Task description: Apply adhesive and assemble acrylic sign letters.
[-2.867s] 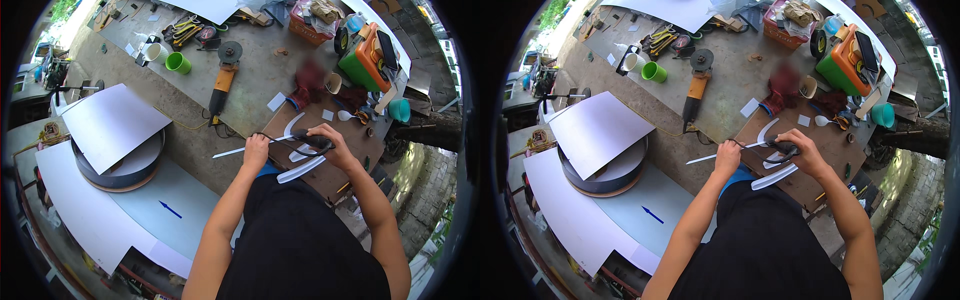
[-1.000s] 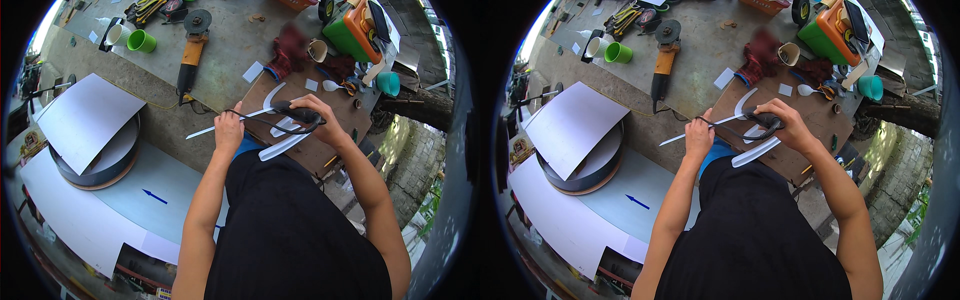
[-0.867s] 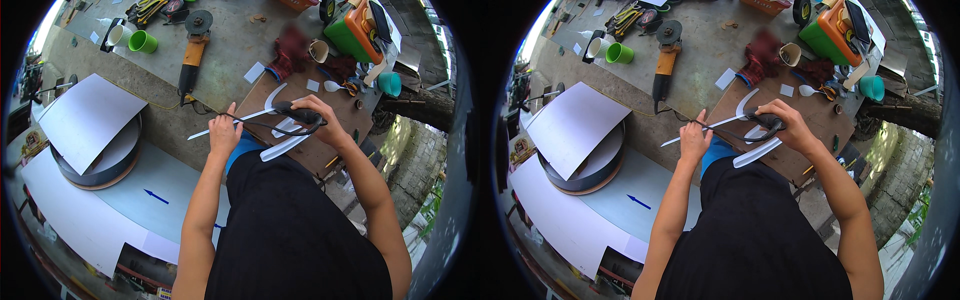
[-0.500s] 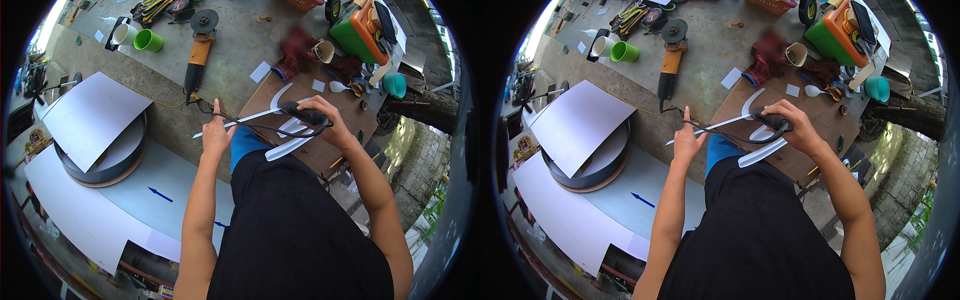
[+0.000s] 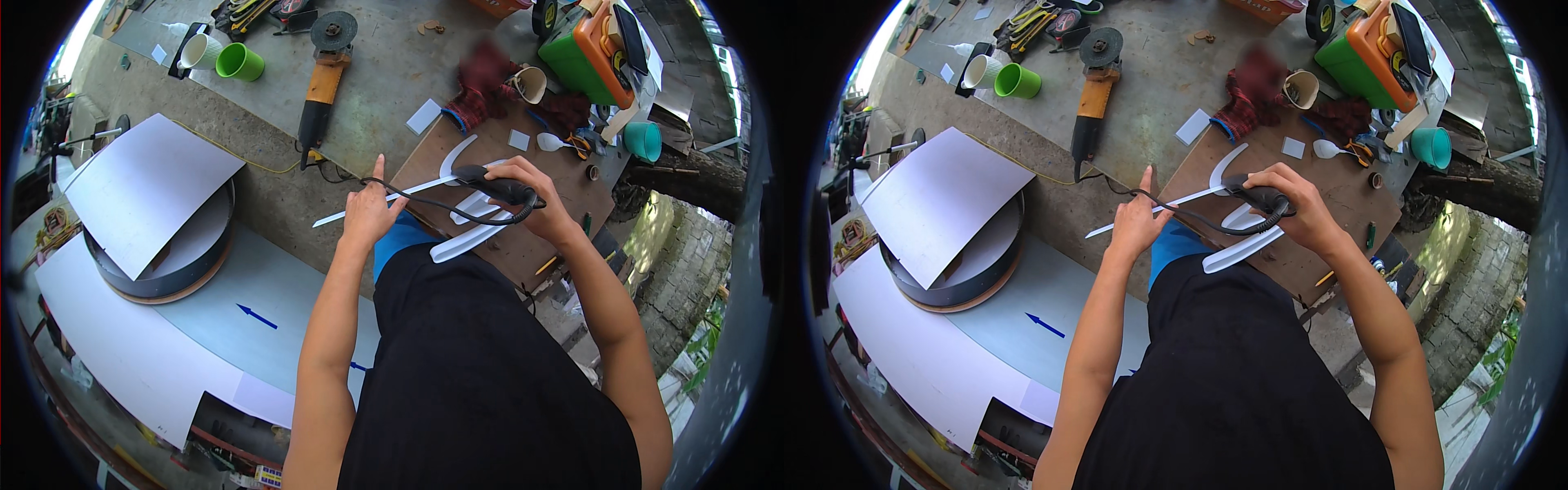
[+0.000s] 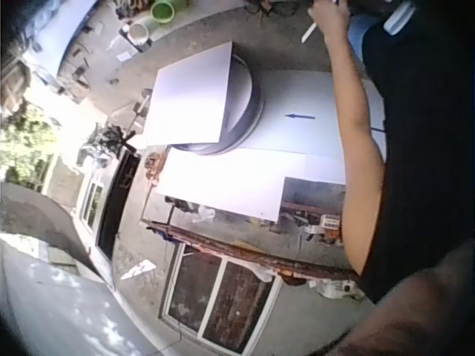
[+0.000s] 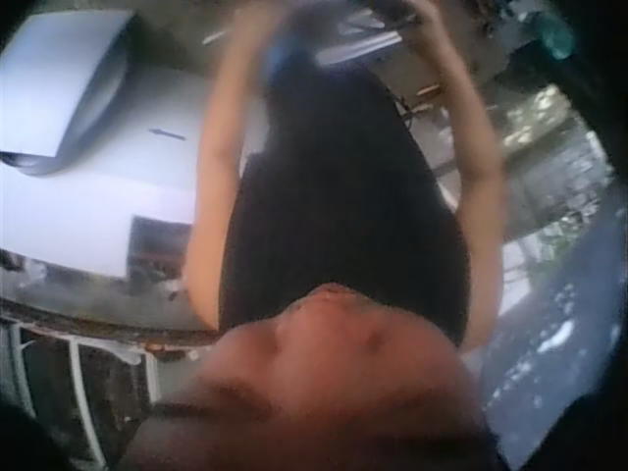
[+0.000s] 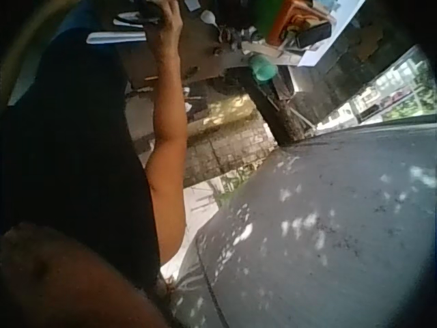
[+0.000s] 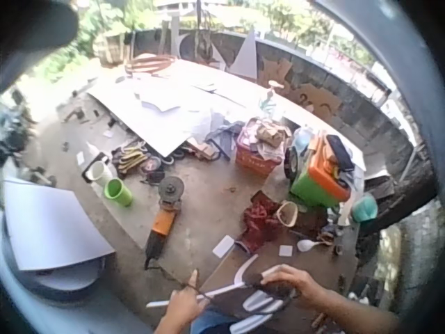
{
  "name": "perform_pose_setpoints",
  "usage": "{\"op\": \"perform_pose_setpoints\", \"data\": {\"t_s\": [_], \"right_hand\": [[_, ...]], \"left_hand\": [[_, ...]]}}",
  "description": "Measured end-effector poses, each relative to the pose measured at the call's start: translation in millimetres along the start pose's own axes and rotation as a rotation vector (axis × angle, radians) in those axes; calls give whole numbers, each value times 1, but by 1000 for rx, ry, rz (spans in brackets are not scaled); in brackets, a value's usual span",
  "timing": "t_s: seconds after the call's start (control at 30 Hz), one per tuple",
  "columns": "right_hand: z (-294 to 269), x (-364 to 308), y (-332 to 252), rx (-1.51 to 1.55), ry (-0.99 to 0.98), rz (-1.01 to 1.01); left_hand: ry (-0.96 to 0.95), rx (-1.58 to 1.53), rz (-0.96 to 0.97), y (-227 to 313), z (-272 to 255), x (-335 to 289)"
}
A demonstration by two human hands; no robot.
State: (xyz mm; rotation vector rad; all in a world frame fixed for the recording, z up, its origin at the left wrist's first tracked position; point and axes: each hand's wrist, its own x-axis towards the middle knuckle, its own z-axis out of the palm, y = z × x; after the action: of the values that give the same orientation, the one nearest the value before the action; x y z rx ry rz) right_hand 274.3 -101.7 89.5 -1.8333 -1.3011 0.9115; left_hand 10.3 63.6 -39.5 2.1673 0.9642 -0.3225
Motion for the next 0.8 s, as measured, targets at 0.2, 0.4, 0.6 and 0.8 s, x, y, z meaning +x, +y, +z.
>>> {"op": "perform_pose_setpoints", "data": {"t_s": [0.2, 0.4, 0.6, 0.8], "right_hand": [[0, -1, 4, 3, 5, -9], [1, -2, 2, 8, 2, 9], [0, -1, 1, -11, 0, 5], [-1, 0, 2, -2, -3, 9]], "left_hand": [[-99, -64, -73, 7, -9, 4], [-139, -39, -77, 8, -13, 7], [-117, -75, -51, 6, -13, 9], [-117, -80, -53, 5, -13, 11]]}}
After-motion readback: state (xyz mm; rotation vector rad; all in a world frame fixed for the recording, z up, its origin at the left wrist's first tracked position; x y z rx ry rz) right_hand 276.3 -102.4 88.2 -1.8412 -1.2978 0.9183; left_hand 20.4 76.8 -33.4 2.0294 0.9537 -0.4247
